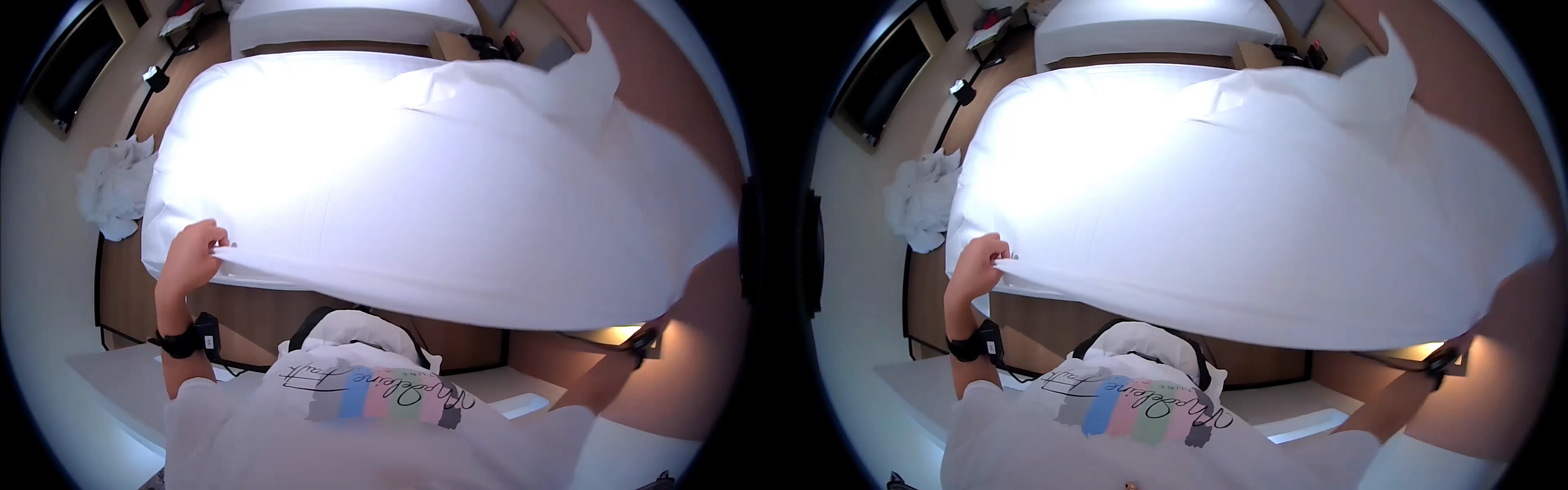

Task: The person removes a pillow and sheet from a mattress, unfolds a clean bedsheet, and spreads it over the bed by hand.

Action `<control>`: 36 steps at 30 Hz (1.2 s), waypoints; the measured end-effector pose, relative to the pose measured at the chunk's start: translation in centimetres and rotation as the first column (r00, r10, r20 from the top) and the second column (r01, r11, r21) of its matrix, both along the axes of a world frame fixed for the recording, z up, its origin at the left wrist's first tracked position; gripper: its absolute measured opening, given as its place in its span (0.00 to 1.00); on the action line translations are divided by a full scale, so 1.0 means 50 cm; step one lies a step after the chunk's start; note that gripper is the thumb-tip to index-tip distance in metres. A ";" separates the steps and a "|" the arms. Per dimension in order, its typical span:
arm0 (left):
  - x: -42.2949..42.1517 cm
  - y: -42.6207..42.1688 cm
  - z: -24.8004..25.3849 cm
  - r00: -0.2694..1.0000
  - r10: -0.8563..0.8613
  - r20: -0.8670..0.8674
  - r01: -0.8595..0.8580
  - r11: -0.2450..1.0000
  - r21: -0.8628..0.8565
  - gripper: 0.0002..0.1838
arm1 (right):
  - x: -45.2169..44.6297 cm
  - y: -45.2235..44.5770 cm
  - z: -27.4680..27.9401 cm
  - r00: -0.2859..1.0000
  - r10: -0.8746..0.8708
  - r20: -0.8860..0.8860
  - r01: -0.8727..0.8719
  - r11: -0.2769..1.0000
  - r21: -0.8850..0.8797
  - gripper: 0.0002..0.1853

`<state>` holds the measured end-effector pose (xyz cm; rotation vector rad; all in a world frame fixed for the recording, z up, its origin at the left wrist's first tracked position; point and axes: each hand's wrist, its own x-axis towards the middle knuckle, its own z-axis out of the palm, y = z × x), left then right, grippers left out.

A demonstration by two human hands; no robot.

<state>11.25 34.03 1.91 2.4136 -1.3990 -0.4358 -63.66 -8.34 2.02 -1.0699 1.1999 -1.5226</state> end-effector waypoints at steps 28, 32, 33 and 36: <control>0.223 0.420 -0.456 0.793 0.125 0.596 -0.156 0.988 0.000 0.06 | -0.255 0.538 -0.067 0.938 -0.330 -0.105 0.342 0.836 0.429 0.29; 0.295 0.547 -0.395 0.438 0.754 0.490 -0.692 0.630 -0.352 0.13 | -0.297 0.579 -0.064 0.976 -0.184 -0.113 0.213 0.900 0.379 0.30; 0.319 0.604 -0.406 0.451 0.856 0.252 -0.757 0.517 -0.399 0.14 | -0.288 0.601 -0.065 0.974 -0.190 -0.124 0.220 0.925 0.311 0.32; 0.460 0.859 -0.534 0.327 0.836 -0.440 -0.921 0.177 -0.347 0.15 | -0.209 0.664 -0.059 0.921 -0.376 -0.100 0.389 0.882 0.266 0.36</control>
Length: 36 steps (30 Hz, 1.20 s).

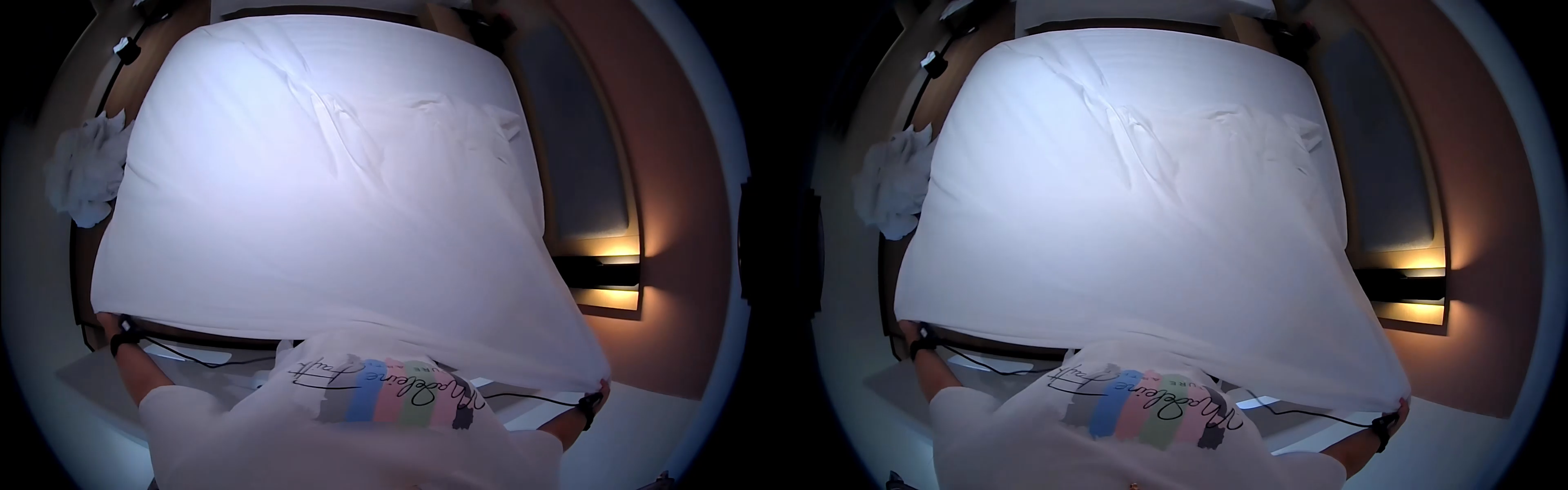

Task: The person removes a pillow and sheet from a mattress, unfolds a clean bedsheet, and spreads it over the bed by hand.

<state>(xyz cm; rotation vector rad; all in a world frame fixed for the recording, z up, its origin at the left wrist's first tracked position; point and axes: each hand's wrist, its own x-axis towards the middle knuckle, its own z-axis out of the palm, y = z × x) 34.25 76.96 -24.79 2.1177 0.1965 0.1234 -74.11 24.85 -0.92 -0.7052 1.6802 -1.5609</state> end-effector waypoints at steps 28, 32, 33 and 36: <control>-0.229 -0.202 -0.001 0.629 -0.099 -0.771 0.334 0.930 0.153 0.25 | 0.055 0.022 -0.450 0.122 0.968 -0.218 0.036 0.216 0.976 0.27; -0.062 -0.363 -0.215 0.578 -0.467 -0.669 0.477 0.859 -0.188 0.19 | 0.209 -0.278 -0.629 0.201 0.953 -0.225 0.264 0.168 0.950 0.23; -0.149 -0.530 -0.127 0.710 -0.284 -0.644 0.005 0.917 -0.399 0.18 | 0.171 -0.370 -0.788 0.263 0.821 -0.507 0.241 0.453 0.858 0.24; 0.054 -0.696 -0.227 0.879 -0.236 -0.415 0.036 0.899 -0.436 0.20 | 0.349 -0.751 -0.716 -0.285 0.825 -0.487 0.107 0.533 0.840 0.35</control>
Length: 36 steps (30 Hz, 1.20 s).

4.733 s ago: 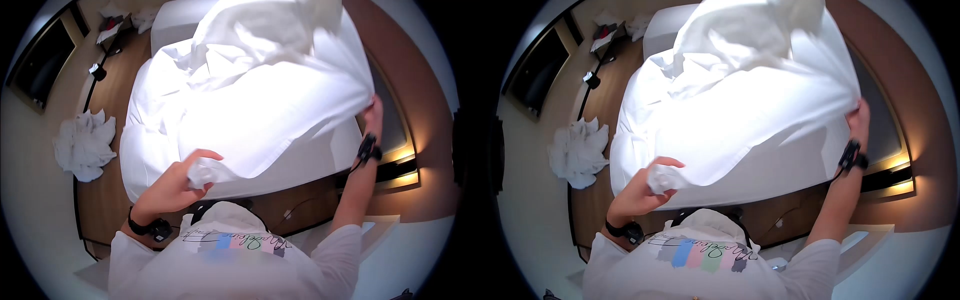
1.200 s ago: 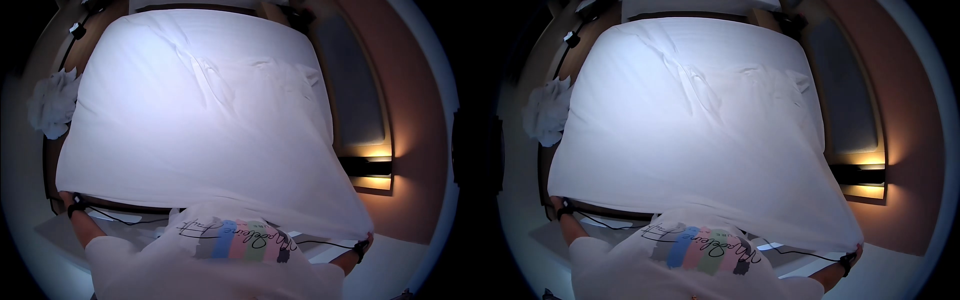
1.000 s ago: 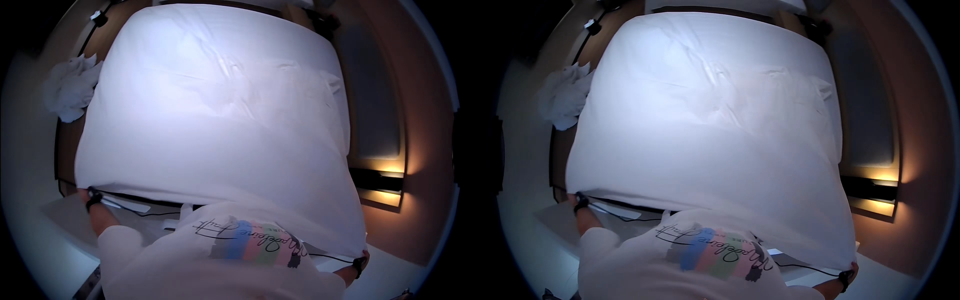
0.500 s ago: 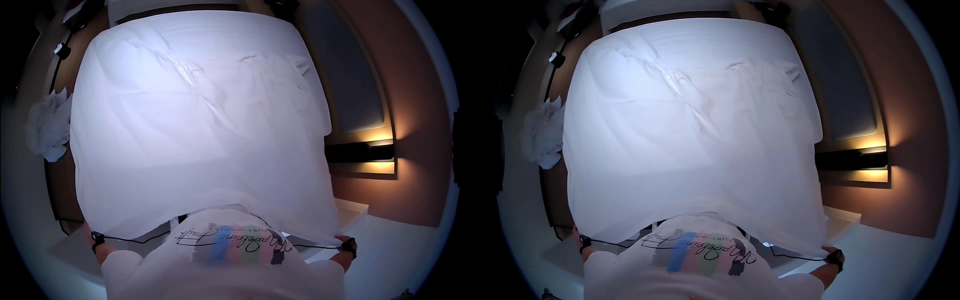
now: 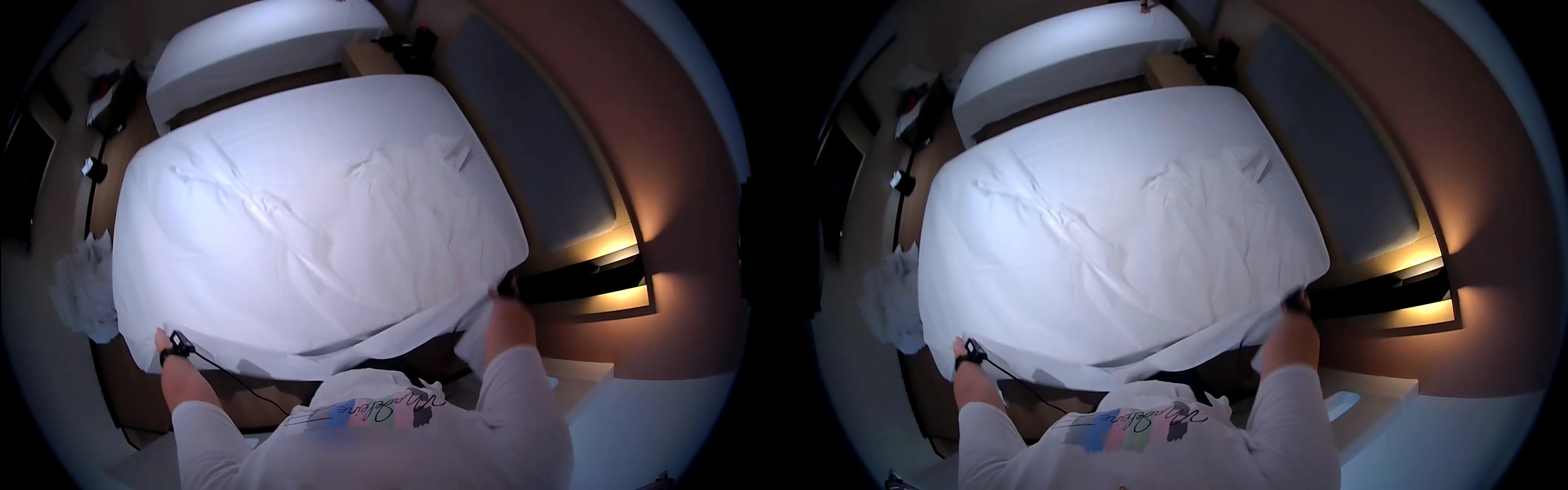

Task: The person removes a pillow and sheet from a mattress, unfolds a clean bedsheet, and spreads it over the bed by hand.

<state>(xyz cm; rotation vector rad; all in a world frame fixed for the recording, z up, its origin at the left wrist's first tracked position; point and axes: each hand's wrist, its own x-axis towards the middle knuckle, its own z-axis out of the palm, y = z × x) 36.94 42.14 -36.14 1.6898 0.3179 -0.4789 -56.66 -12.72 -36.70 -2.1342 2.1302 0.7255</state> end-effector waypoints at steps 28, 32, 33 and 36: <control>0.083 0.203 0.685 0.632 0.089 0.770 0.125 0.969 -0.214 0.28 | -0.354 -0.374 0.783 0.715 0.578 0.392 0.188 0.382 -0.905 0.20; -0.040 0.092 0.579 0.708 0.019 0.706 -0.027 1.000 0.000 0.27 | -0.536 -0.441 0.485 0.756 0.627 -0.187 -0.362 0.163 -0.918 0.14; -0.024 0.152 0.522 0.741 0.079 0.667 -0.072 0.997 -0.038 0.27 | -0.528 -0.335 0.510 0.757 0.617 -0.214 -0.372 0.137 -0.918 0.14; 0.067 0.197 0.450 0.522 -0.092 0.848 -0.174 0.962 0.211 0.31 | -0.408 -0.184 0.487 -0.426 0.257 0.867 0.717 0.681 0.151 0.08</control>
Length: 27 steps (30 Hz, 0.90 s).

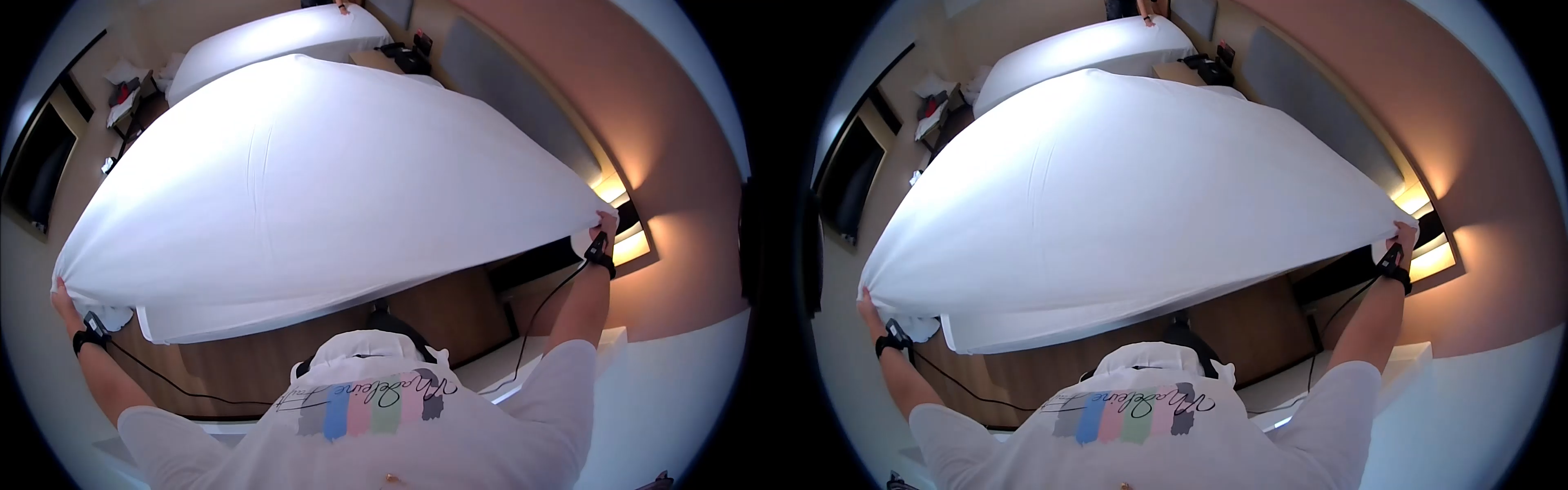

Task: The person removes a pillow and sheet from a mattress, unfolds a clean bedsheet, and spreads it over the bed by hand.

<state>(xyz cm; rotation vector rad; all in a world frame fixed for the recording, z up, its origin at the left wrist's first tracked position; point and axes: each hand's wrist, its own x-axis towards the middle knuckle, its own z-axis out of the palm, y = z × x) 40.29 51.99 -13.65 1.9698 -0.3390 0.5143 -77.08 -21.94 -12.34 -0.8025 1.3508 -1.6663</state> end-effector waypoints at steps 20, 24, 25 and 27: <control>-0.072 0.215 -0.225 0.790 0.113 -0.603 -0.009 0.985 0.173 0.12 | 0.025 0.290 -0.293 0.949 0.146 -0.278 0.147 0.576 0.804 0.17; -0.066 0.259 -0.227 0.874 -0.008 -0.486 0.132 0.967 0.220 0.12 | 0.131 0.374 -0.210 0.688 0.149 -0.710 0.454 0.675 0.582 0.29; -0.072 0.264 -0.239 0.898 0.109 -0.426 0.031 0.951 0.308 0.10 | 0.197 0.408 -0.171 0.672 0.127 -0.730 0.413 0.754 0.511 0.32; -0.146 0.188 -0.203 0.892 0.408 -0.192 -0.289 0.844 0.452 0.11 | 0.100 0.405 -0.320 0.604 0.065 -0.795 0.185 0.958 0.219 0.39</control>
